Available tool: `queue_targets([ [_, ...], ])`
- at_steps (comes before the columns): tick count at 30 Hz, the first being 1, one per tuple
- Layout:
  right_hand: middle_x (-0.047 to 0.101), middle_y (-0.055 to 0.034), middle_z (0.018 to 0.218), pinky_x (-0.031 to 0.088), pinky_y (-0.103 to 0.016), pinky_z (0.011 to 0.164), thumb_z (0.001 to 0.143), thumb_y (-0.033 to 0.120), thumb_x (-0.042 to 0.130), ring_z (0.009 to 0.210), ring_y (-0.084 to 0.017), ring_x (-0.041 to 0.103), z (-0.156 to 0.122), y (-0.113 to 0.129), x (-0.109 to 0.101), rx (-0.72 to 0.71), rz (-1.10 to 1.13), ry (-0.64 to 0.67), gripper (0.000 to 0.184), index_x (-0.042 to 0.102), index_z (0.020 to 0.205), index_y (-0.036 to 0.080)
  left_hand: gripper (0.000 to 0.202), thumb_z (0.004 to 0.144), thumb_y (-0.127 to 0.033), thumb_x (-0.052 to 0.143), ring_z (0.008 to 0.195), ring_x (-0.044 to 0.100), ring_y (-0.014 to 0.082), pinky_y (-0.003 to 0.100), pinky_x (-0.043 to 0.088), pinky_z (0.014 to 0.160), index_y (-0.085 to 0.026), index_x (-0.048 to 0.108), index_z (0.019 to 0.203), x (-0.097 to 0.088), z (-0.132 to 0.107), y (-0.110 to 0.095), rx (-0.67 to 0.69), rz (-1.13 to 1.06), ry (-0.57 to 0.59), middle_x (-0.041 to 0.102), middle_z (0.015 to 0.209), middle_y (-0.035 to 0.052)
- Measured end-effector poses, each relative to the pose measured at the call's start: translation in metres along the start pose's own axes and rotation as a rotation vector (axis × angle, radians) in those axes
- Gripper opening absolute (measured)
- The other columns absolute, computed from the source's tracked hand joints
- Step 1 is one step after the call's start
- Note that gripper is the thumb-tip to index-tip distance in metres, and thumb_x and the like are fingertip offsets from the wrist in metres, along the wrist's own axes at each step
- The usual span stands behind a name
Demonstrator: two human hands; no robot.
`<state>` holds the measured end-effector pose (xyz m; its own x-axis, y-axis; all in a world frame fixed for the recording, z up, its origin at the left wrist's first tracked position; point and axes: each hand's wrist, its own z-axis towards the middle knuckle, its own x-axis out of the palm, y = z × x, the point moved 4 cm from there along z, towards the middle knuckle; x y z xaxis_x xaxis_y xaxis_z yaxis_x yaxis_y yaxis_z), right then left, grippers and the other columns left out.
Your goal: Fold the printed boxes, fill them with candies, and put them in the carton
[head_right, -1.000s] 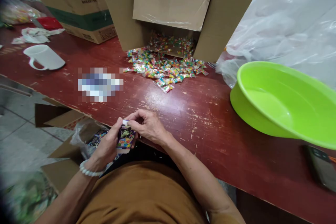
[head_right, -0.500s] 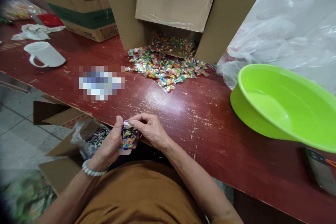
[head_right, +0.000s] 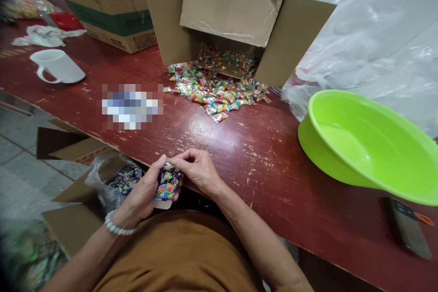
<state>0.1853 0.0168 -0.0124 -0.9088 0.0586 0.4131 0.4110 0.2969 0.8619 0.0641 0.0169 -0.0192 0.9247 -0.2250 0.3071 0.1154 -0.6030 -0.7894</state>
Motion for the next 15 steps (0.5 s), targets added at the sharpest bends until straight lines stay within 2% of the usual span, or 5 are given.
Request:
queue_targets([
  [4, 0.072, -0.0049, 0.085, 0.047, -0.026, 0.048, 0.078, 0.048, 0.076, 0.056, -0.013, 0.059, -0.006, 0.002, 0.004, -0.197, -0.187, 0.050, 0.030, 0.070, 0.078, 0.019, 0.061, 0.089, -0.064, 0.051, 0.041, 0.057, 0.0157, 0.025, 0.048, 0.038, -0.013, 0.068, 0.118, -0.004, 0.001, 0.004, 0.012, -0.048, -0.017, 0.064, 0.058, 0.0020],
  [8, 0.073, -0.0061, 0.105, 0.053, -0.029, 0.073, 0.089, 0.039, 0.066, 0.093, -0.019, 0.066, -0.014, 0.008, 0.002, -0.443, -0.380, 0.039, 0.020, 0.067, 0.078, 0.022, 0.058, 0.091, -0.058, 0.054, 0.046, 0.058, 0.0150, 0.024, 0.049, 0.040, -0.020, 0.061, 0.134, -0.001, -0.001, 0.003, 0.104, -0.044, 0.003, 0.068, 0.066, 0.0005],
  [10, 0.073, -0.0054, 0.098, 0.053, -0.030, 0.075, 0.087, 0.036, 0.068, 0.088, -0.018, 0.066, -0.012, 0.011, -0.002, -0.416, -0.389, 0.033, 0.019, 0.065, 0.076, 0.021, 0.060, 0.091, -0.060, 0.053, 0.046, 0.059, 0.0147, 0.024, 0.049, 0.040, -0.022, 0.060, 0.137, 0.001, -0.001, 0.001, 0.124, -0.004, 0.023, 0.068, 0.067, 0.0004],
  [13, 0.070, -0.0016, 0.075, 0.050, -0.028, 0.060, 0.080, 0.038, 0.075, 0.064, -0.015, 0.061, -0.005, 0.012, -0.006, -0.236, -0.291, 0.017, 0.023, 0.063, 0.072, 0.020, 0.066, 0.091, -0.064, 0.049, 0.043, 0.058, 0.0156, 0.025, 0.047, 0.038, -0.023, 0.055, 0.143, 0.003, 0.000, -0.002, 0.094, 0.014, 0.069, 0.067, 0.063, 0.0006],
  [15, 0.065, 0.0006, 0.065, 0.047, -0.027, 0.055, 0.077, 0.040, 0.078, 0.057, -0.014, 0.057, -0.003, 0.013, -0.006, -0.195, -0.258, -0.009, 0.027, 0.062, 0.068, 0.020, 0.067, 0.091, -0.064, 0.049, 0.042, 0.059, 0.0160, 0.024, 0.046, 0.037, -0.024, 0.054, 0.145, 0.003, 0.000, -0.004, 0.078, -0.006, 0.083, 0.067, 0.063, 0.0012],
])
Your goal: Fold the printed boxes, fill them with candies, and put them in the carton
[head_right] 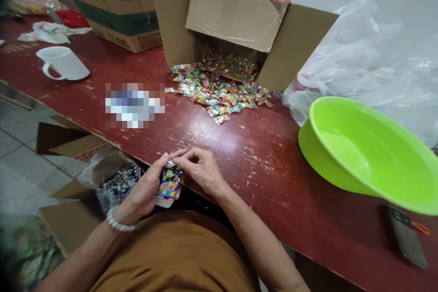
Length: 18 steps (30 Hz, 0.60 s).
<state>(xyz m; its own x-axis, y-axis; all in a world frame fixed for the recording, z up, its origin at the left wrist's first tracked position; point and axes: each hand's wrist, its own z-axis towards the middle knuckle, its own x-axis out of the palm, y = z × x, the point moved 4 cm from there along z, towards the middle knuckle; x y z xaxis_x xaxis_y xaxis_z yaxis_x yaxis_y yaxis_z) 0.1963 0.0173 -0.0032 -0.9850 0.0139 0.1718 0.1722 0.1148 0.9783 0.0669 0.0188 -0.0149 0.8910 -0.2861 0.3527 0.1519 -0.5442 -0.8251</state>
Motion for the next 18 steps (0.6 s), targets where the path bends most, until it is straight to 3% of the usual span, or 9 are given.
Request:
queue_targets([
  [4, 0.069, -0.0025, 0.075, 0.050, -0.032, 0.068, 0.083, 0.037, 0.074, 0.068, -0.017, 0.062, -0.004, 0.012, 0.003, -0.296, -0.236, -0.041, 0.024, 0.064, 0.066, 0.023, 0.067, 0.091, -0.063, 0.049, 0.041, 0.059, 0.0157, 0.024, 0.046, 0.038, -0.020, 0.056, 0.142, -0.001, -0.001, 0.001, -0.024, -0.066, -0.022, 0.067, 0.061, 0.0018],
  [7, 0.072, -0.0044, 0.086, 0.051, -0.034, 0.078, 0.091, 0.034, 0.065, 0.081, -0.019, 0.065, -0.010, 0.016, 0.006, -0.455, -0.351, 0.030, 0.024, 0.064, 0.069, 0.024, 0.067, 0.092, -0.062, 0.048, 0.038, 0.057, 0.0152, 0.024, 0.046, 0.037, -0.018, 0.055, 0.142, -0.001, -0.002, 0.003, -0.037, -0.098, -0.034, 0.064, 0.057, 0.0006],
  [10, 0.072, -0.0049, 0.094, 0.051, -0.031, 0.074, 0.093, 0.034, 0.063, 0.084, -0.018, 0.065, -0.012, 0.009, 0.006, -0.424, -0.383, 0.108, 0.018, 0.065, 0.079, 0.023, 0.065, 0.093, -0.063, 0.046, 0.040, 0.058, 0.0151, 0.025, 0.048, 0.038, -0.020, 0.055, 0.142, 0.000, -0.002, 0.004, -0.051, -0.130, -0.009, 0.067, 0.063, 0.0018],
  [13, 0.069, -0.0038, 0.094, 0.049, -0.028, 0.067, 0.087, 0.034, 0.071, 0.076, -0.016, 0.062, -0.011, -0.001, 0.003, -0.343, -0.457, 0.109, 0.014, 0.067, 0.095, 0.024, 0.058, 0.094, -0.060, 0.047, 0.049, 0.061, 0.0138, 0.027, 0.053, 0.046, -0.025, 0.057, 0.140, -0.002, -0.002, 0.002, -0.017, -0.179, 0.017, 0.074, 0.090, 0.0061],
  [16, 0.069, -0.0021, 0.090, 0.049, -0.026, 0.065, 0.084, 0.035, 0.073, 0.070, -0.014, 0.060, -0.007, -0.006, -0.002, -0.258, -0.400, 0.114, 0.018, 0.067, 0.095, 0.022, 0.049, 0.092, -0.050, 0.059, 0.081, 0.070, 0.0178, 0.029, 0.058, 0.073, -0.026, 0.063, 0.134, -0.009, -0.006, 0.000, 0.063, -0.119, 0.053, 0.071, 0.120, 0.0076],
  [18, 0.071, -0.0016, 0.089, 0.050, -0.027, 0.068, 0.086, 0.037, 0.071, 0.072, -0.014, 0.063, -0.002, -0.006, -0.003, -0.189, -0.339, 0.244, 0.018, 0.068, 0.092, 0.021, 0.045, 0.089, -0.046, 0.066, 0.108, 0.065, 0.0217, 0.028, 0.054, 0.090, -0.025, 0.068, 0.128, -0.016, -0.010, 0.001, 0.103, -0.008, 0.068, 0.068, 0.128, 0.0071],
])
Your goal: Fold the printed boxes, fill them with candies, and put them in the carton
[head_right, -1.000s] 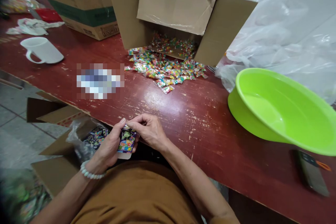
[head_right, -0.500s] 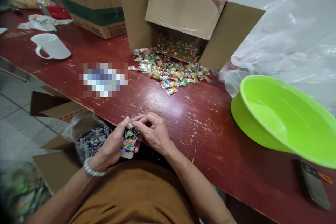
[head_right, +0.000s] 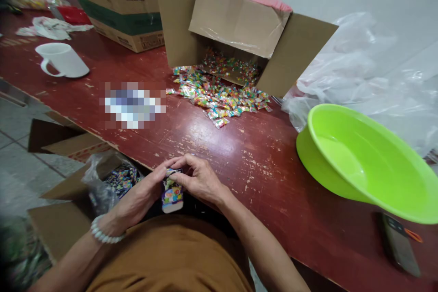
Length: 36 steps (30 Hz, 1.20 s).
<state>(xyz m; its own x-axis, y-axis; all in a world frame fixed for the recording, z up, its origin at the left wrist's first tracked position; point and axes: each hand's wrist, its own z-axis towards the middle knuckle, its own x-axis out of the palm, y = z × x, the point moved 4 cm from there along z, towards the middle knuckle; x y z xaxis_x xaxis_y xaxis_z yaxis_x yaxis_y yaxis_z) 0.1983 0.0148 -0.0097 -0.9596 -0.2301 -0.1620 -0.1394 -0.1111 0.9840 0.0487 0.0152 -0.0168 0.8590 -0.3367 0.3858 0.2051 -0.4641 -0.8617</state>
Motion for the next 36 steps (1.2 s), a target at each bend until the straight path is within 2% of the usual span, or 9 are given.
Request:
queue_targets([
  [4, 0.074, -0.0027, 0.093, 0.052, -0.030, 0.078, 0.089, 0.039, 0.068, 0.085, -0.018, 0.068, 0.025, 0.001, -0.022, 0.045, -0.100, 0.207, 0.020, 0.072, 0.096, 0.021, 0.055, 0.084, -0.040, 0.074, 0.105, 0.064, 0.0222, 0.027, 0.052, 0.085, -0.027, 0.062, 0.136, -0.016, -0.010, 0.010, -0.093, 0.185, 0.078, 0.072, 0.115, 0.0063],
  [9, 0.067, -0.0115, 0.118, 0.043, -0.039, 0.102, 0.088, 0.032, 0.066, 0.116, -0.027, 0.059, 0.071, -0.012, -0.111, 0.237, -0.616, -0.530, 0.023, 0.070, 0.106, 0.019, 0.056, 0.076, -0.027, 0.075, 0.092, 0.065, 0.0207, 0.027, 0.052, 0.081, -0.026, 0.066, 0.131, -0.046, -0.020, 0.006, -0.120, 0.438, 0.223, 0.073, 0.106, 0.0052],
  [13, 0.063, -0.0202, 0.119, 0.042, -0.047, 0.099, 0.077, 0.028, 0.074, 0.119, -0.037, 0.057, 0.090, -0.033, -0.151, 0.377, -0.640, -0.663, 0.025, 0.071, 0.097, 0.014, 0.050, 0.067, -0.014, 0.067, 0.084, 0.064, 0.0210, 0.026, 0.050, 0.074, -0.028, 0.076, 0.114, -0.066, -0.031, -0.002, -0.200, 0.793, 0.451, 0.074, 0.095, 0.0009],
  [15, 0.068, -0.0166, 0.107, 0.046, -0.043, 0.093, 0.073, 0.026, 0.076, 0.110, -0.035, 0.062, 0.090, -0.039, -0.157, 0.415, -0.603, -0.667, 0.022, 0.070, 0.091, 0.014, 0.042, 0.062, -0.013, 0.066, 0.084, 0.064, 0.0217, 0.026, 0.050, 0.075, -0.026, 0.078, 0.100, -0.068, -0.033, -0.006, -0.207, 0.842, 0.442, 0.074, 0.092, 0.0003],
  [19, 0.074, -0.0080, 0.092, 0.050, -0.030, 0.077, 0.084, 0.034, 0.064, 0.086, -0.021, 0.068, 0.072, -0.030, -0.135, 0.377, -0.449, -0.583, 0.022, 0.069, 0.096, 0.015, 0.038, 0.069, -0.021, 0.061, 0.074, 0.063, 0.0187, 0.026, 0.050, 0.067, -0.023, 0.068, 0.106, -0.053, -0.026, -0.006, -0.237, 0.529, 0.261, 0.072, 0.092, 0.0030],
  [24, 0.074, -0.0047, 0.083, 0.051, -0.027, 0.069, 0.082, 0.044, 0.071, 0.073, -0.015, 0.066, 0.030, 0.012, -0.049, 0.092, 0.074, -0.261, 0.028, 0.069, 0.090, 0.018, 0.045, 0.069, -0.016, 0.056, 0.068, 0.059, 0.0132, 0.025, 0.050, 0.063, -0.021, 0.054, 0.114, -0.025, -0.009, -0.007, -0.098, 0.226, 0.174, 0.066, 0.084, 0.0000],
  [27, 0.070, 0.0005, 0.078, 0.051, -0.026, 0.067, 0.078, 0.035, 0.076, 0.069, -0.014, 0.063, 0.012, 0.022, -0.008, 0.029, 0.201, -0.299, 0.027, 0.067, 0.098, 0.020, 0.048, 0.069, -0.015, 0.057, 0.067, 0.056, 0.0122, 0.024, 0.051, 0.061, -0.021, 0.051, 0.117, -0.015, -0.008, -0.009, -0.061, 0.224, 0.146, 0.063, 0.083, -0.0015],
  [32, 0.067, 0.0000, 0.077, 0.049, -0.026, 0.060, 0.084, 0.035, 0.072, 0.064, -0.013, 0.059, 0.003, 0.016, 0.014, -0.017, 0.122, -0.355, 0.018, 0.068, 0.095, 0.021, 0.049, 0.070, -0.014, 0.056, 0.062, 0.055, 0.0111, 0.024, 0.049, 0.056, -0.020, 0.049, 0.117, -0.006, -0.010, -0.009, -0.009, 0.218, 0.150, 0.062, 0.080, -0.0024],
  [36, 0.064, -0.0045, 0.086, 0.052, -0.034, 0.079, 0.094, 0.036, 0.059, 0.085, -0.019, 0.062, -0.001, 0.019, 0.010, -0.126, -0.107, -0.341, 0.021, 0.073, 0.086, 0.023, 0.052, 0.068, -0.013, 0.058, 0.059, 0.057, 0.0109, 0.023, 0.048, 0.054, -0.020, 0.049, 0.119, -0.004, -0.010, -0.006, 0.020, 0.162, 0.112, 0.064, 0.081, -0.0018],
])
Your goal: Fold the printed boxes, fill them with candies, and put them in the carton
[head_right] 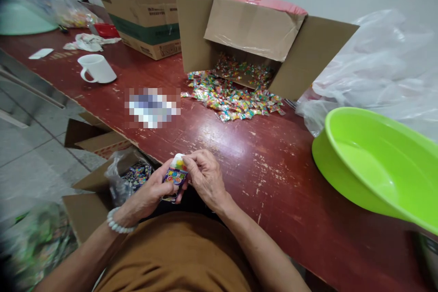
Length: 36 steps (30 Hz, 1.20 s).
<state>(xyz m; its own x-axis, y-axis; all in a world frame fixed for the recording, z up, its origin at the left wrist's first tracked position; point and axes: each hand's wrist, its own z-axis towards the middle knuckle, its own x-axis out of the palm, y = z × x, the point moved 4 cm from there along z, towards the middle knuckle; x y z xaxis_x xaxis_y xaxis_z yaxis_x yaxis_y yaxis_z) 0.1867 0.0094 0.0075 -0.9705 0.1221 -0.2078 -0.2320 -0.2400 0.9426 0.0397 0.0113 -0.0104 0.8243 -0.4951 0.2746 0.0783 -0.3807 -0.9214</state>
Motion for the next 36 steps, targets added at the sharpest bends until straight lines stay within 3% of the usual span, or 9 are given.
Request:
queue_targets([
  [3, 0.061, -0.0063, 0.101, 0.050, -0.037, 0.090, 0.091, 0.032, 0.063, 0.099, -0.021, 0.060, 0.001, -0.001, -0.007, -0.033, -0.066, -0.014, 0.016, 0.077, 0.094, 0.025, 0.051, 0.071, -0.017, 0.063, 0.061, 0.060, 0.0118, 0.023, 0.050, 0.056, -0.020, 0.052, 0.121, 0.002, 0.000, -0.001, 0.007, -0.051, -0.035, 0.067, 0.081, -0.0003],
  [7, 0.063, -0.0035, 0.104, 0.054, -0.031, 0.075, 0.086, 0.040, 0.070, 0.083, -0.016, 0.062, -0.001, -0.018, -0.007, 0.264, 0.350, -0.009, 0.032, 0.067, 0.116, 0.028, 0.047, 0.080, -0.048, 0.066, 0.061, 0.063, 0.0162, 0.027, 0.053, 0.054, -0.017, 0.059, 0.114, 0.001, -0.001, -0.003, -0.020, -0.188, -0.103, 0.070, 0.077, 0.0049],
  [10, 0.066, -0.0003, 0.097, 0.053, -0.025, 0.063, 0.080, 0.040, 0.078, 0.067, -0.011, 0.061, -0.006, -0.024, 0.004, 0.476, 0.686, 0.127, 0.042, 0.062, 0.117, 0.027, 0.053, 0.080, -0.062, 0.062, 0.052, 0.061, 0.0159, 0.027, 0.053, 0.050, -0.013, 0.066, 0.100, 0.000, 0.001, -0.001, -0.070, -0.241, -0.146, 0.070, 0.070, 0.0072],
  [13, 0.067, 0.0009, 0.087, 0.051, -0.023, 0.055, 0.071, 0.039, 0.085, 0.058, -0.010, 0.059, -0.009, -0.020, 0.014, 0.534, 0.736, 0.274, 0.043, 0.065, 0.106, 0.024, 0.046, 0.078, -0.056, 0.069, 0.051, 0.061, 0.0158, 0.026, 0.052, 0.047, -0.013, 0.068, 0.091, 0.000, 0.005, 0.000, -0.027, -0.205, -0.144, 0.070, 0.068, 0.0065],
  [16, 0.068, -0.0007, 0.083, 0.050, -0.024, 0.050, 0.074, 0.044, 0.081, 0.061, -0.013, 0.060, -0.005, -0.015, 0.015, 0.411, 0.569, 0.253, 0.031, 0.069, 0.095, 0.023, 0.040, 0.078, -0.049, 0.074, 0.056, 0.063, 0.0165, 0.024, 0.052, 0.046, -0.015, 0.068, 0.098, 0.001, 0.007, 0.000, 0.035, -0.174, -0.132, 0.070, 0.070, 0.0045],
  [20, 0.073, -0.0055, 0.091, 0.055, -0.032, 0.076, 0.088, 0.035, 0.069, 0.084, -0.019, 0.066, -0.001, 0.001, 0.001, -0.057, 0.117, 0.094, 0.013, 0.076, 0.088, 0.024, 0.044, 0.088, -0.057, 0.061, 0.049, 0.064, 0.0174, 0.026, 0.053, 0.043, -0.017, 0.066, 0.106, 0.004, 0.007, 0.003, -0.089, -0.317, -0.070, 0.069, 0.069, 0.0043],
  [22, 0.075, -0.0057, 0.092, 0.054, -0.034, 0.083, 0.091, 0.031, 0.064, 0.087, -0.019, 0.068, -0.002, 0.005, 0.000, -0.143, 0.010, 0.140, 0.014, 0.077, 0.091, 0.024, 0.052, 0.093, -0.062, 0.049, 0.047, 0.065, 0.0195, 0.029, 0.053, 0.041, -0.019, 0.063, 0.118, 0.006, 0.007, 0.004, -0.172, -0.417, -0.022, 0.070, 0.070, 0.0055],
  [29, 0.075, -0.0043, 0.085, 0.046, -0.022, 0.044, 0.080, 0.036, 0.076, 0.047, -0.009, 0.055, 0.001, -0.012, 0.014, 0.394, 0.441, 0.197, 0.020, 0.068, 0.077, 0.017, 0.062, 0.099, -0.059, 0.035, 0.044, 0.064, 0.0181, 0.027, 0.053, 0.042, -0.016, 0.055, 0.140, 0.010, 0.010, 0.002, -0.142, -0.474, -0.049, 0.071, 0.071, 0.0082],
  [36, 0.071, -0.0054, 0.104, 0.053, -0.026, 0.057, 0.089, 0.039, 0.068, 0.061, -0.011, 0.060, 0.000, -0.006, 0.013, 0.160, 0.285, 0.240, 0.019, 0.071, 0.083, 0.021, 0.057, 0.093, -0.055, 0.053, 0.049, 0.063, 0.0156, 0.026, 0.052, 0.042, -0.016, 0.064, 0.133, 0.000, 0.011, 0.003, -0.126, -0.453, -0.118, 0.076, 0.086, 0.0114],
])
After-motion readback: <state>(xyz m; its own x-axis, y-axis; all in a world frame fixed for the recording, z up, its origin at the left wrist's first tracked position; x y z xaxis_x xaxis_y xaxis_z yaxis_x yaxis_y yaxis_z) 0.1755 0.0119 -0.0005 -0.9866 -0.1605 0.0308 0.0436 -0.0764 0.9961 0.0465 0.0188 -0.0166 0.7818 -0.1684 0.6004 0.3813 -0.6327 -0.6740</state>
